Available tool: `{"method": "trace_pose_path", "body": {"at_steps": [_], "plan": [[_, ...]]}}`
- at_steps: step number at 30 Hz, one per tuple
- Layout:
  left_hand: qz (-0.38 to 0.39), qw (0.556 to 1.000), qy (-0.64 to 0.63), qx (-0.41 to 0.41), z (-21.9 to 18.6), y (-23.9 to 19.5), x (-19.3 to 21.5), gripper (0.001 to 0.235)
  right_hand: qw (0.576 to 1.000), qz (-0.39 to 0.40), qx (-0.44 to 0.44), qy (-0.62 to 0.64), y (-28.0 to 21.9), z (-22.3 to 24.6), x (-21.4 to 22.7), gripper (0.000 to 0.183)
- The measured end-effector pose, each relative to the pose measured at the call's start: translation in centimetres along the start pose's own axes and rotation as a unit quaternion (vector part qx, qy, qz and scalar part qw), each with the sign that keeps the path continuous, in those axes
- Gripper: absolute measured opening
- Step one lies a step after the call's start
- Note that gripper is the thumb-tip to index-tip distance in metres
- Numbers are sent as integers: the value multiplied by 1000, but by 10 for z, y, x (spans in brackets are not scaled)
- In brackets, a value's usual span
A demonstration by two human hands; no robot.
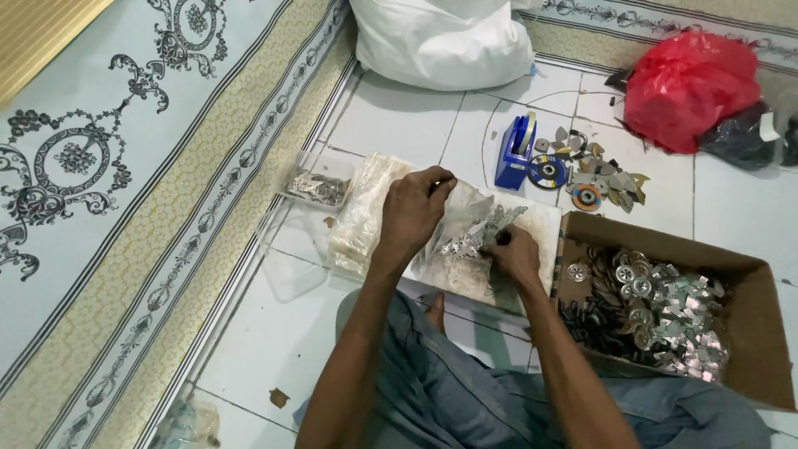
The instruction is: Sorting small metal medals or badges, wrapping them in paper, and placing them into a cardboard box while sitting on the floor.
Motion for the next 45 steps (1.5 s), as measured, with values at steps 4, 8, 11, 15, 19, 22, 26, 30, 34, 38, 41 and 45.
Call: {"method": "trace_pose_path", "body": {"at_steps": [4,8,11,15,19,22,26,30,34,38,41,45], "plan": [[1,1000,-9,-3,1,-1,-1,16,999,3,-4,37,-10,7,17,42],[3,1000,3,7,6,2,-1,15,992,-3,-13,125,-6,-7,26,43],[4,1000,5,4,4,2,-2,15,981,-12,25,192,-36,13,46,39],[16,1000,11,7,-2,2,-4,16,951,-40,77,297,-42,11,53,31],[17,1000,14,1,-6,1,-5,17,944,-51,106,309,-34,2,52,27],[22,1000,19,10,-5,0,-8,18,935,-58,90,339,-53,25,60,24],[32,999,27,12,-5,1,-7,19,903,-109,97,405,-43,20,66,22],[39,998,39,3,-4,3,-10,20,788,-134,101,593,-56,58,86,11],[47,998,44,9,-8,4,-10,21,717,-90,164,672,-57,102,99,9],[46,998,37,4,-13,-1,-6,21,684,-57,229,690,-76,159,89,12],[40,999,24,-6,-11,-4,-6,22,722,-72,247,642,-85,171,77,12],[39,999,4,-14,-9,-6,-4,23,754,-57,248,606,-81,155,63,14]]}}
Point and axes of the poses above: each hand's wrist, its own y-axis towards the middle knuckle, its own x-axis out of the back of the hand, z = x × y, the point moved 2 cm from there along y, towards the middle knuckle, and after that the axes turned 2 degrees about z, right-handed, at the moved point
